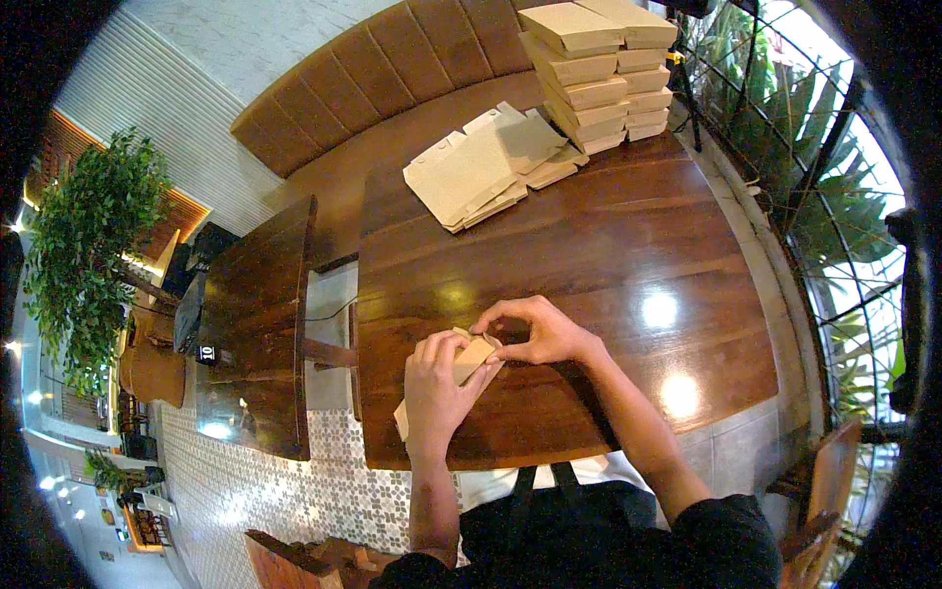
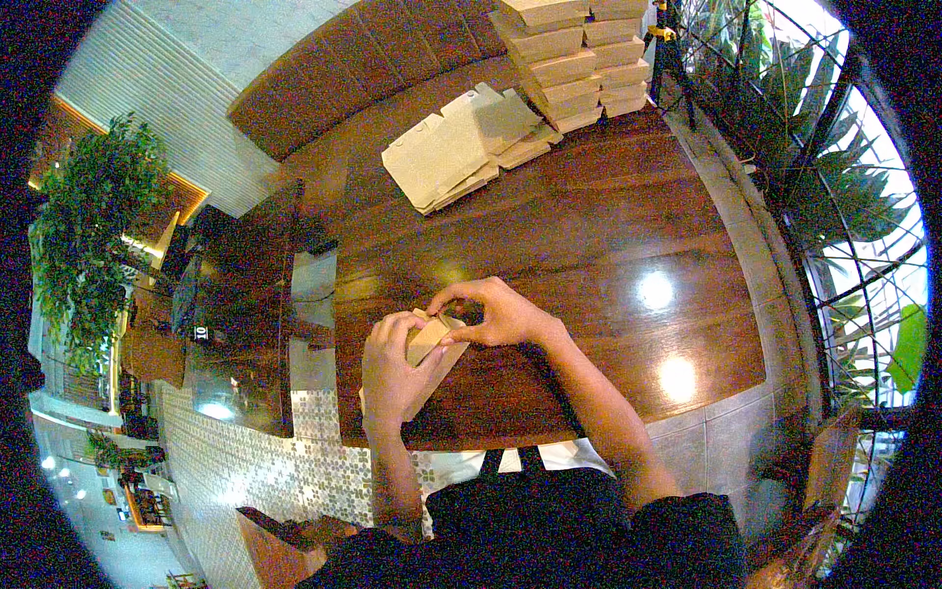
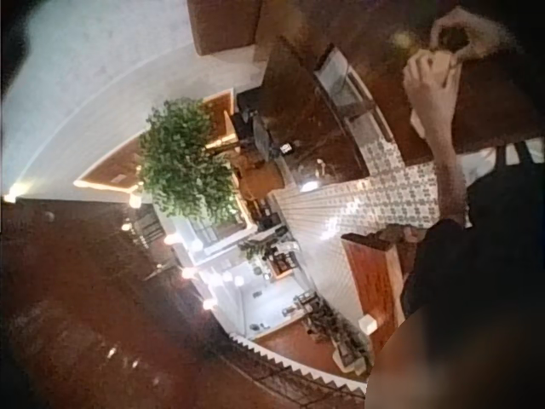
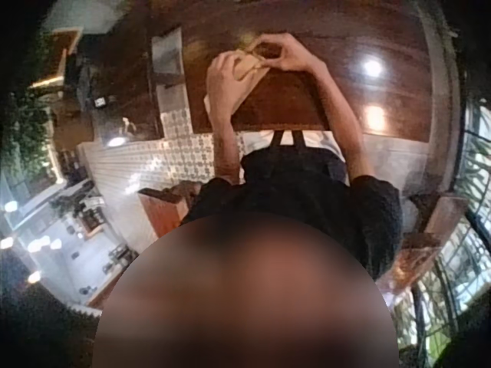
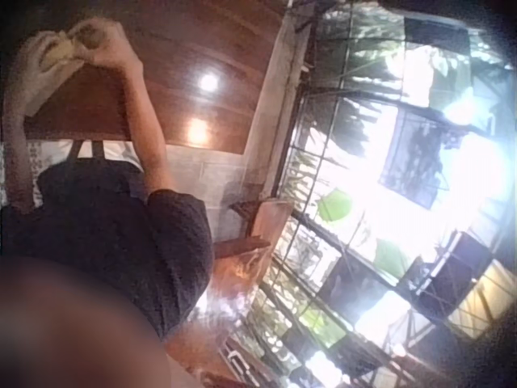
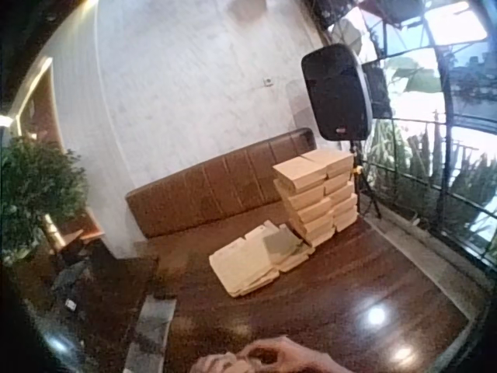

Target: The person assembles flat cardboard boxes by folding the sides and inserting tabs into slots to form rectangular containers. The person then stacks the completed boxes on a wooden table.

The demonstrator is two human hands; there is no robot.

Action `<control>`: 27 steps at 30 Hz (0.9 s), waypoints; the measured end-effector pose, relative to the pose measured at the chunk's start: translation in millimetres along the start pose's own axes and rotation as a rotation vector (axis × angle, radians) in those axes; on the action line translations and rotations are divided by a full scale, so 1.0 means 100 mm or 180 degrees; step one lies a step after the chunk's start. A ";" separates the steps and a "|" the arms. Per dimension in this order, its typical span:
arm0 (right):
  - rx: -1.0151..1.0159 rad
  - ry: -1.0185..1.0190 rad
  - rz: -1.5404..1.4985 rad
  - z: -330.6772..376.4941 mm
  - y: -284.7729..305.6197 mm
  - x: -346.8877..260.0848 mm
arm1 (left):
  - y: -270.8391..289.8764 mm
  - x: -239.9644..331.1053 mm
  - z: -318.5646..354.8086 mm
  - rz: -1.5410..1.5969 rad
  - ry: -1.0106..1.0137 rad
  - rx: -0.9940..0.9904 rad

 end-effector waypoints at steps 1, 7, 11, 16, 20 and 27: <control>-0.0050 -0.0005 -0.0004 -0.01 0.00 -0.01 | -0.02 0.00 0.00 0.0082 -0.0062 0.0059; -0.0118 -0.0018 -0.0054 -0.02 -0.02 -0.04 | -0.03 -0.07 0.00 0.0534 -0.0441 0.0299; 0.0049 -0.0099 -0.0234 -0.01 -0.03 -0.02 | -0.05 -0.11 0.00 0.0804 -0.0392 0.0307; 0.0035 -0.0113 -0.0324 -0.01 -0.01 0.02 | -0.04 -0.11 0.01 0.0937 -0.0218 0.0273; 0.0087 -0.0085 -0.0277 -0.01 -0.01 0.04 | -0.02 -0.11 0.02 0.1030 -0.0163 0.0239; 0.0116 0.0036 -0.0288 -0.03 -0.02 0.01 | 0.00 -0.11 0.00 0.1010 -0.0226 0.0337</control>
Point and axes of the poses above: each hand's wrist, its own z-axis away from the middle knuckle, its own y-axis out of the back of the hand, x = y × z, the point moved 5 cm from there along -z, towards the middle knuckle, and after that the axes turned 9 degrees about -x, right-handed, at the moved point
